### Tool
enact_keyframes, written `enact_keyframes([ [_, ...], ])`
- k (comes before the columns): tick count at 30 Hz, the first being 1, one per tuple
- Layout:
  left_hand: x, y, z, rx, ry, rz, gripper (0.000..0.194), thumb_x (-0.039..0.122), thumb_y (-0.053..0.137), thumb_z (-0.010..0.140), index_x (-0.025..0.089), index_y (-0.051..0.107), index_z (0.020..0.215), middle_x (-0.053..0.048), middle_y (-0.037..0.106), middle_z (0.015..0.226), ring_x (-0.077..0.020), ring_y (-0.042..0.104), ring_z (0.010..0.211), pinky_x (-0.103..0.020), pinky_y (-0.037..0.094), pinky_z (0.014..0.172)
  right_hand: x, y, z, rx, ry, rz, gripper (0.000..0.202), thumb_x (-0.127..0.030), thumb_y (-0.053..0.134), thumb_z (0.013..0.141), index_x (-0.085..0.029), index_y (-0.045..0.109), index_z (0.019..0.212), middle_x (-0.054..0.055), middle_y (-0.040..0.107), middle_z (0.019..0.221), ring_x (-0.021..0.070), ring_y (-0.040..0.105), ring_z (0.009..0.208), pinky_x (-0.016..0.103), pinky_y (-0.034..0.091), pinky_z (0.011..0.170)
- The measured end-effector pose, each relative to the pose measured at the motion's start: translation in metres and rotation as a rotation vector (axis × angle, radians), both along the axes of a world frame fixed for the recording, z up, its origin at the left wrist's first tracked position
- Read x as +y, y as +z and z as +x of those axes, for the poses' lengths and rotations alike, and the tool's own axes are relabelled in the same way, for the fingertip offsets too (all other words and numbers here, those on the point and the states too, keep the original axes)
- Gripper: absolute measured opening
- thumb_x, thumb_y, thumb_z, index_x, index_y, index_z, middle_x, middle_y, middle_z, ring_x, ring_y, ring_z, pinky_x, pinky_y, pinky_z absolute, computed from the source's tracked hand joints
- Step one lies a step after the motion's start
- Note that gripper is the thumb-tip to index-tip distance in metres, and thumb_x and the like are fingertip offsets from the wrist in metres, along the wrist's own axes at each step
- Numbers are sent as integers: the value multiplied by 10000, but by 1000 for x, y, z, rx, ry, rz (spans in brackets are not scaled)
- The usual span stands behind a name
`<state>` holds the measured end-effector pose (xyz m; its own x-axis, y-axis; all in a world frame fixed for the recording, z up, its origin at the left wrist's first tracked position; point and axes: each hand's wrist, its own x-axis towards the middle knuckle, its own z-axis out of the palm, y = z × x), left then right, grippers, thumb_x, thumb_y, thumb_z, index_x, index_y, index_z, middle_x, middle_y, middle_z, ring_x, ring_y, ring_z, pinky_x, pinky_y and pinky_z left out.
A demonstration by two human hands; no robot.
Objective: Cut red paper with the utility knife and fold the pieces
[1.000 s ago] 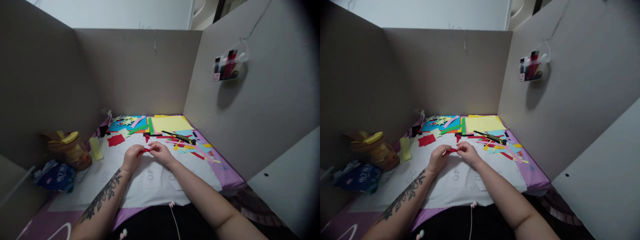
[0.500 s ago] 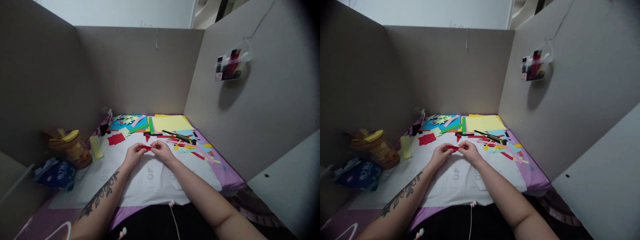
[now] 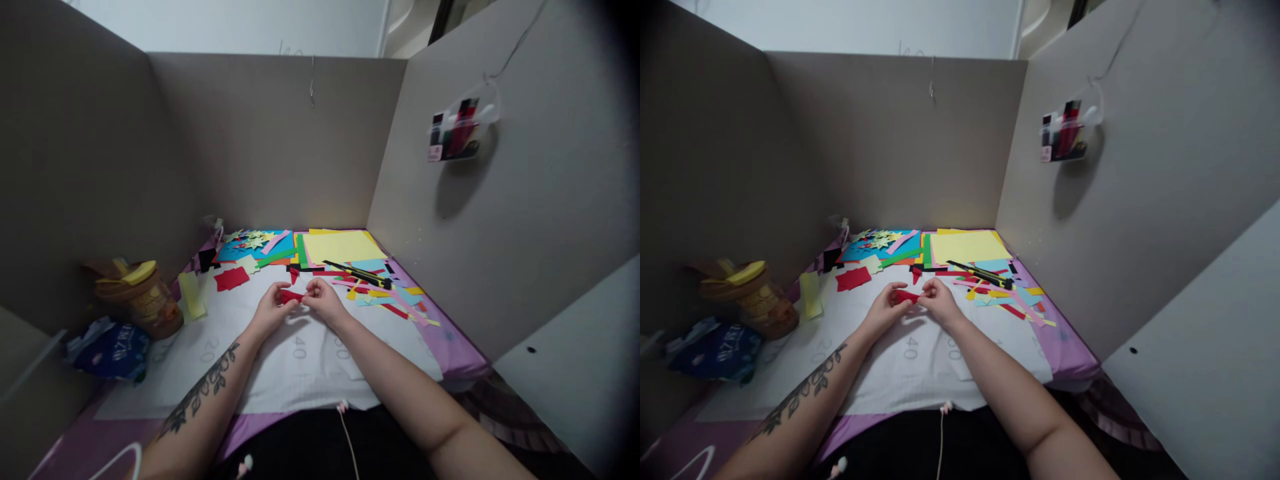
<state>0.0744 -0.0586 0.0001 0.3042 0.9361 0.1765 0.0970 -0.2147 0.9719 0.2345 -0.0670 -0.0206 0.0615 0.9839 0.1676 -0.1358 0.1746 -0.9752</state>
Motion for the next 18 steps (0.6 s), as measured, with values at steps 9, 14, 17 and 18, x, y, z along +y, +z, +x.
enact_keyframes([
  [9, -1, 0, 0, 35, 68, -79, 436, 299, 688, 653, 175, 501, 1028, 66, 561, 551, -82, 477, 439, -177, 360, 437, -5, 4, -4, 12, 95, -38, 326, -219, 606, 619, -240, 388, 860, -72, 609, 571, 149, 598, 562, 229, 407, 538],
  [14, 1, -2, 0, 4, 110, -119, 432, 298, 704, 630, 187, 489, 989, 74, 562, 530, -75, 458, 411, -163, 325, 414, 1, -1, 2, -21, 29, -34, 325, -214, 586, 647, -242, 376, 893, -66, 630, 612, 143, 601, 564, 229, 423, 530],
  [17, 2, -2, 0, -3, 158, -113, 422, 291, 722, 603, 188, 500, 946, 67, 577, 541, -82, 485, 431, -164, 336, 423, 4, -2, 8, -65, -77, 43, 241, -211, 550, 690, -238, 413, 886, -56, 627, 650, 136, 588, 597, 236, 437, 553],
  [18, 2, -2, 0, -6, 164, -118, 422, 290, 726, 600, 188, 501, 942, 65, 580, 543, -85, 492, 436, -165, 340, 426, 4, -1, 10, -110, -101, 110, 195, -199, 534, 702, -232, 446, 873, -42, 626, 678, 140, 591, 639, 248, 448, 583],
])
